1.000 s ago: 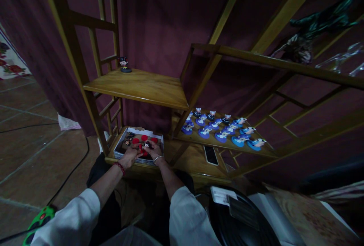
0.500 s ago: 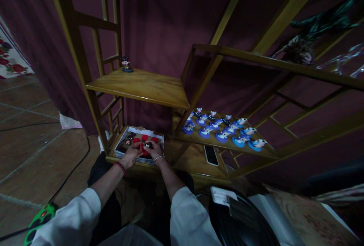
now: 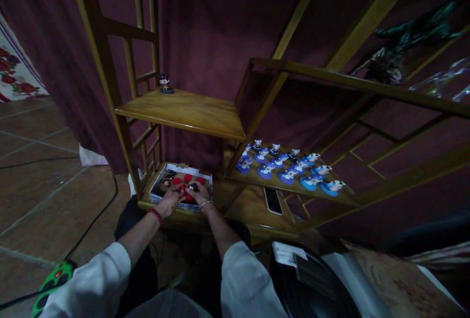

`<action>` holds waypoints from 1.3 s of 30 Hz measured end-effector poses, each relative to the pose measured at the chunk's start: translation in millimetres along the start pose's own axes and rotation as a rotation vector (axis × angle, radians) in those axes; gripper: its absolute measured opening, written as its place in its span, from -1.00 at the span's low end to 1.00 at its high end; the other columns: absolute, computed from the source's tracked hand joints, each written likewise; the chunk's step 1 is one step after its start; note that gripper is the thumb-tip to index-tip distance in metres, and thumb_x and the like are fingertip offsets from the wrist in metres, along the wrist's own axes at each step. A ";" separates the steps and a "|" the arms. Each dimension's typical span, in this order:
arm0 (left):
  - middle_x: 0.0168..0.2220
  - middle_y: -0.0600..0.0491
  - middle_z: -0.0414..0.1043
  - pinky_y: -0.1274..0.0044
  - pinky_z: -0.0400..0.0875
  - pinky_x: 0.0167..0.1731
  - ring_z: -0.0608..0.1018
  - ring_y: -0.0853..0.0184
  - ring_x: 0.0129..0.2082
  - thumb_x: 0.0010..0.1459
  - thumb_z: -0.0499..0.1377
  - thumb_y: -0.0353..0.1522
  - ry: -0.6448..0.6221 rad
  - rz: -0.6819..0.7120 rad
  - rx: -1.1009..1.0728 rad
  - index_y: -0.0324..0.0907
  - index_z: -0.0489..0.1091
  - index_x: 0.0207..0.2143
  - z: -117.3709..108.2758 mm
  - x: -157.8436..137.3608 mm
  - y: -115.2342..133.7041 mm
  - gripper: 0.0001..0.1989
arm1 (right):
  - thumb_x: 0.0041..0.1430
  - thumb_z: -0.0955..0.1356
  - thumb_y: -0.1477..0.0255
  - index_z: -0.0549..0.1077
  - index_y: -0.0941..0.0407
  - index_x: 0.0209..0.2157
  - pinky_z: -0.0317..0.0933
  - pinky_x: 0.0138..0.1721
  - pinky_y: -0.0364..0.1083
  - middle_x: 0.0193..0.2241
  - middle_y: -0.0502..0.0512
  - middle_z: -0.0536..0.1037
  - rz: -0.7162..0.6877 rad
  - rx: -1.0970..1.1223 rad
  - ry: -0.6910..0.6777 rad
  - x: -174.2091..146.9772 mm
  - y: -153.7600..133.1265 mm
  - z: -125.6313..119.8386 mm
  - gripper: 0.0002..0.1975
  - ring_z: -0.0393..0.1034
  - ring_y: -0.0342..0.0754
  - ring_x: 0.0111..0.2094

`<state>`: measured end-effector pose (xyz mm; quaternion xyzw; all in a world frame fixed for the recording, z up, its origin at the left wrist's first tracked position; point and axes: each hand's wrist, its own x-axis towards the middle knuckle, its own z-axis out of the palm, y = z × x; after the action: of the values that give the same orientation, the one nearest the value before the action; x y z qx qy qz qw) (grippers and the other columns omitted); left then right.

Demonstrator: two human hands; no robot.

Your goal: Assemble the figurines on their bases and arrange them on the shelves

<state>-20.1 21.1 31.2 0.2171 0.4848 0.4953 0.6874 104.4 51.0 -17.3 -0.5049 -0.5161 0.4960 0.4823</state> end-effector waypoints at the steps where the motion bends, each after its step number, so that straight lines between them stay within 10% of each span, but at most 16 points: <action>1: -0.47 0.10 0.39 0.59 0.41 -0.33 0.45 0.52 -0.48 -0.07 0.04 -0.70 -0.001 -0.001 -0.001 -0.24 0.35 -0.39 -0.7 0.9 -0.7 -0.74 | -0.27 0.37 0.41 0.39 0.11 -0.40 0.18 -0.31 -0.14 -0.48 -0.06 0.43 -0.002 -0.002 -0.001 0.0 -0.2 0.1 -0.74 0.30 -0.13 -0.41; 39: -0.46 0.06 0.38 0.55 0.45 -0.33 0.46 0.49 -0.47 -0.03 0.10 -0.63 -0.048 0.018 -0.045 -0.28 0.35 -0.46 -5.9 0.6 -1.4 -0.86 | -0.31 0.41 0.39 0.40 0.12 -0.25 0.21 -0.21 -0.08 -0.42 -0.04 0.50 0.050 0.210 -0.010 -6.1 -12.7 3.4 -0.56 0.36 -0.13 -0.38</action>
<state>-24.6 20.0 27.3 0.2180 0.4550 0.5068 0.6990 100.6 44.9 -4.7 -0.4621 -0.4507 0.5618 0.5175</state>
